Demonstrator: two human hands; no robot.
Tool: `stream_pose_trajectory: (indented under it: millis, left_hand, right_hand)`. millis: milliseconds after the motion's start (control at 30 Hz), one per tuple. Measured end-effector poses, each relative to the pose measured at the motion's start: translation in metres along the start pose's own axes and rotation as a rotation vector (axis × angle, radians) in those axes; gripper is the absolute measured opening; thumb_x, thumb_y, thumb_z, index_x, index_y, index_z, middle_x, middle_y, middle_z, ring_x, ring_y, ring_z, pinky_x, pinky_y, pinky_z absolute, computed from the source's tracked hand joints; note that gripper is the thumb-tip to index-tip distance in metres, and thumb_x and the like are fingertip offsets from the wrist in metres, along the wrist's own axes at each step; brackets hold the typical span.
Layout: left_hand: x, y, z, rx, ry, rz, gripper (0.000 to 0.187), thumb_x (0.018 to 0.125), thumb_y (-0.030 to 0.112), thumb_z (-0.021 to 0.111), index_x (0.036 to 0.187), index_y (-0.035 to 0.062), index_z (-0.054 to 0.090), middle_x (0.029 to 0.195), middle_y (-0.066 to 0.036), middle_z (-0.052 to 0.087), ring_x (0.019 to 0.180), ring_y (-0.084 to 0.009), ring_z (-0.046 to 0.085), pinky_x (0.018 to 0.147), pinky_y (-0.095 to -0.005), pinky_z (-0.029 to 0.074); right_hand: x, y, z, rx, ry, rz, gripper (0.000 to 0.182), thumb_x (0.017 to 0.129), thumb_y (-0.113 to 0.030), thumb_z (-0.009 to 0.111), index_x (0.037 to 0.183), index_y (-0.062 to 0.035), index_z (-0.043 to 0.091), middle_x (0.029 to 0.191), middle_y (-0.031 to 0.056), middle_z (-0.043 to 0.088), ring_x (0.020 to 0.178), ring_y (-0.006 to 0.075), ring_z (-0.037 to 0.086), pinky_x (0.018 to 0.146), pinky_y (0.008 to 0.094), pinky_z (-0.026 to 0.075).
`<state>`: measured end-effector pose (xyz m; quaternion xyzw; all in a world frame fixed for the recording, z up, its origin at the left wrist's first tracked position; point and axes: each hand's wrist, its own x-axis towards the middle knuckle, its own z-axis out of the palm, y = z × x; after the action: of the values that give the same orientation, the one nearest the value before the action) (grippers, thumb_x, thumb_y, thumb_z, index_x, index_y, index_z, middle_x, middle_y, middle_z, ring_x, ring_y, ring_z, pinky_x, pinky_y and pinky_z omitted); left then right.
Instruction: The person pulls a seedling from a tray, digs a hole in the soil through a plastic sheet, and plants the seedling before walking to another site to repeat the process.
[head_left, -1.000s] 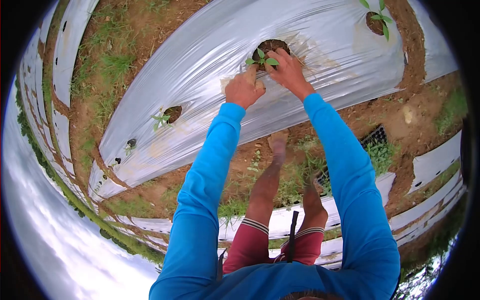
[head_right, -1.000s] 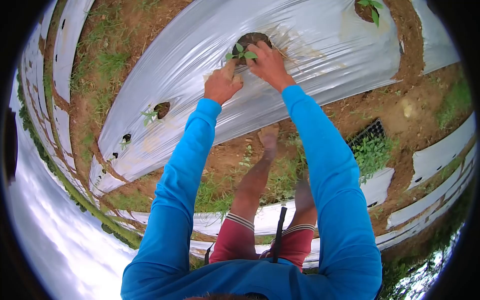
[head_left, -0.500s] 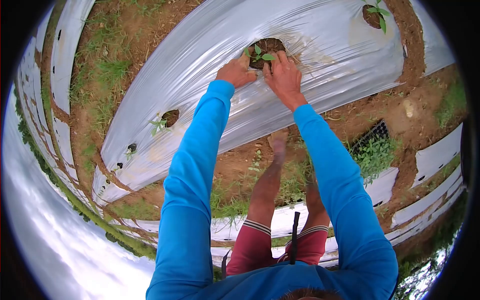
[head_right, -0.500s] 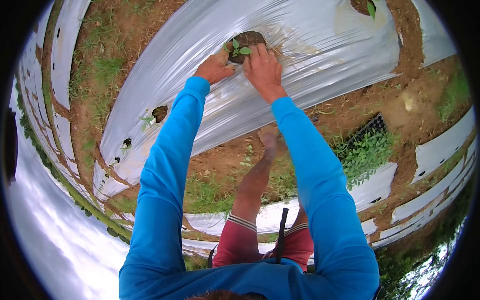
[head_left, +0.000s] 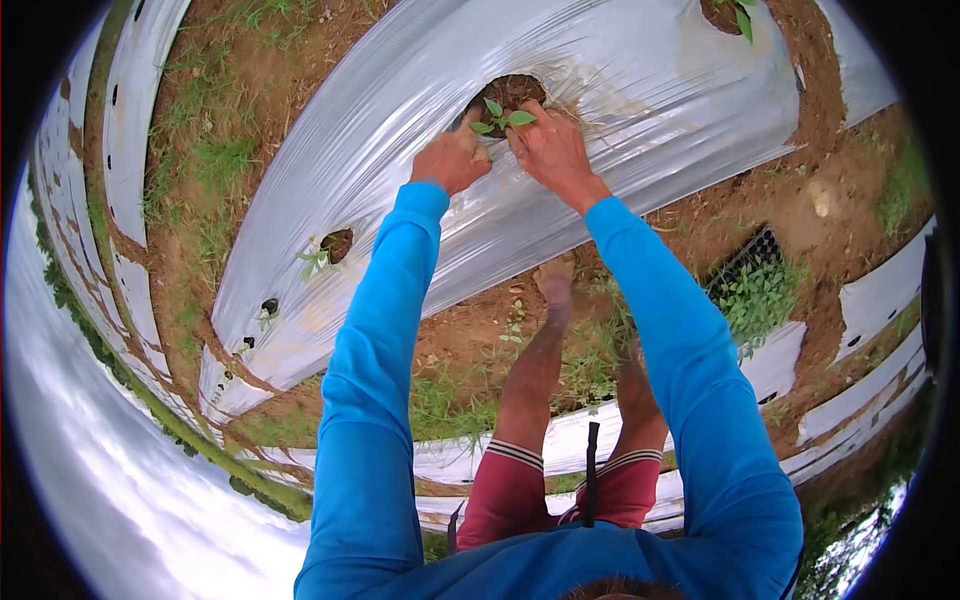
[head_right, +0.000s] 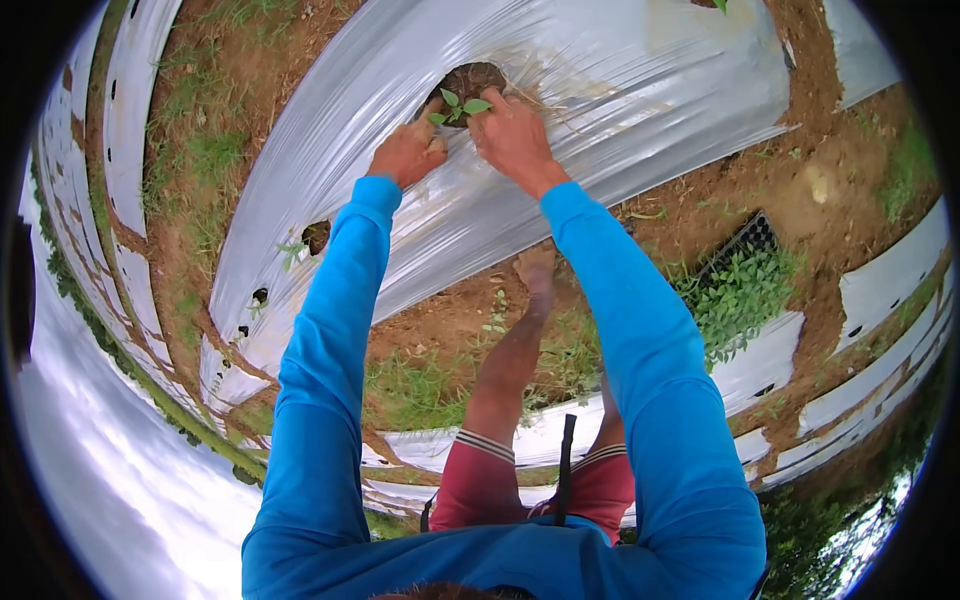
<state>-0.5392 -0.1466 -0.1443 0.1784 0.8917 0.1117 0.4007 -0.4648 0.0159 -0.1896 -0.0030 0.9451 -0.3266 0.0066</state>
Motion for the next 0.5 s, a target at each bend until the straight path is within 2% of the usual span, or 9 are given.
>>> stream_pose_trajectory:
  millis: [100, 200, 233, 267, 300, 367, 400, 467, 500]
  left_hand:
    - [-0.012, 0.012, 0.006, 0.110, 0.002, -0.021, 0.068, 0.073, 0.028, 0.052, 0.135, 0.0115, 0.031, 0.086, -0.024, 0.061, 0.081, -0.0409, 0.058, 0.071, -0.0510, 0.046]
    - [-0.017, -0.002, 0.016, -0.077, 0.179, 0.166, 0.057, 0.079, 0.017, 0.048, 0.133, 0.0074, 0.033, 0.081, -0.023, 0.060, 0.075, -0.0386, 0.058, 0.069, -0.0465, 0.045]
    - [-0.031, 0.013, 0.009, -0.240, 0.250, 0.139, 0.054, 0.080, 0.013, 0.048, 0.132, 0.0061, 0.035, 0.076, -0.020, 0.059, 0.069, -0.0334, 0.057, 0.067, -0.0421, 0.045]
    - [-0.053, 0.034, 0.006, -0.412, 0.298, 0.124, 0.051, 0.081, 0.010, 0.047, 0.131, 0.0049, 0.036, 0.070, -0.018, 0.058, 0.064, -0.0283, 0.057, 0.065, -0.0377, 0.046]
    - [-0.072, 0.040, 0.018, -0.459, 0.384, 0.125, 0.039, 0.083, 0.007, 0.046, 0.122, 0.0029, 0.042, 0.063, -0.013, 0.054, 0.055, -0.0260, 0.054, 0.054, -0.0353, 0.043]
    - [-0.118, 0.071, 0.036, -0.563, 0.389, 0.016, 0.015, 0.088, 0.011, 0.047, 0.099, 0.0001, 0.048, 0.062, -0.008, 0.051, 0.054, -0.0168, 0.049, 0.053, -0.0318, 0.041]
    - [-0.140, 0.073, 0.061, -0.597, 0.381, 0.032, 0.013, 0.090, 0.013, 0.048, 0.088, 0.0005, 0.044, 0.061, -0.008, 0.049, 0.053, -0.0159, 0.046, 0.051, -0.0309, 0.040]
    - [-0.190, 0.104, 0.090, -0.582, 0.166, -0.021, 0.024, 0.091, 0.017, 0.049, 0.074, 0.0016, 0.041, 0.058, -0.007, 0.043, 0.053, -0.0153, 0.042, 0.050, -0.0323, 0.038]
    - [-0.213, 0.115, 0.111, -0.510, 0.077, 0.034, 0.026, 0.090, 0.018, 0.051, 0.072, 0.0015, 0.042, 0.058, -0.011, 0.044, 0.050, -0.0222, 0.044, 0.049, -0.0361, 0.037]
  right_hand:
    - [0.002, 0.001, 0.001, 0.028, -0.030, 0.045, 0.015, 0.080, -0.018, 0.059, 0.091, -0.0070, 0.061, 0.098, 0.0122, 0.054, 0.076, 0.0310, 0.056, 0.065, 0.0427, 0.048]
    - [-0.006, 0.003, -0.010, 0.310, 0.097, 0.084, 0.018, 0.081, -0.020, 0.059, 0.091, -0.0049, 0.059, 0.100, 0.0148, 0.052, 0.078, 0.0341, 0.056, 0.068, 0.0449, 0.047]
    - [-0.015, -0.003, -0.020, 0.556, 0.053, 0.260, 0.022, 0.082, -0.019, 0.058, 0.096, -0.0026, 0.054, 0.102, 0.0176, 0.050, 0.081, 0.0371, 0.054, 0.069, 0.0460, 0.045]
    - [-0.033, -0.011, -0.034, 0.647, 0.092, 0.287, 0.024, 0.081, -0.020, 0.058, 0.096, -0.0016, 0.051, 0.102, 0.0184, 0.049, 0.083, 0.0379, 0.053, 0.070, 0.0452, 0.045]
    - [-0.056, -0.017, -0.050, 0.730, 0.137, 0.315, 0.027, 0.081, -0.020, 0.059, 0.096, -0.0005, 0.048, 0.102, 0.0192, 0.048, 0.084, 0.0388, 0.053, 0.070, 0.0445, 0.044]
    - [-0.115, -0.028, -0.076, 0.663, 0.175, 0.426, 0.028, 0.080, -0.020, 0.060, 0.094, 0.0004, 0.046, 0.099, 0.0188, 0.048, 0.085, 0.0371, 0.052, 0.070, 0.0442, 0.042]
    - [-0.150, -0.030, -0.086, 0.704, 0.147, 0.505, 0.029, 0.080, -0.020, 0.060, 0.094, 0.0006, 0.045, 0.100, 0.0188, 0.047, 0.084, 0.0364, 0.051, 0.070, 0.0441, 0.042]
    - [-0.227, -0.023, -0.092, 0.703, 0.128, 0.645, 0.027, 0.080, -0.020, 0.059, 0.090, 0.0009, 0.046, 0.096, 0.0182, 0.048, 0.079, 0.0350, 0.051, 0.068, 0.0434, 0.041]
    - [-0.270, -0.015, -0.089, 0.660, 0.130, 0.706, 0.025, 0.080, -0.019, 0.059, 0.087, 0.0008, 0.047, 0.090, 0.0175, 0.050, 0.075, 0.0343, 0.050, 0.066, 0.0429, 0.041]
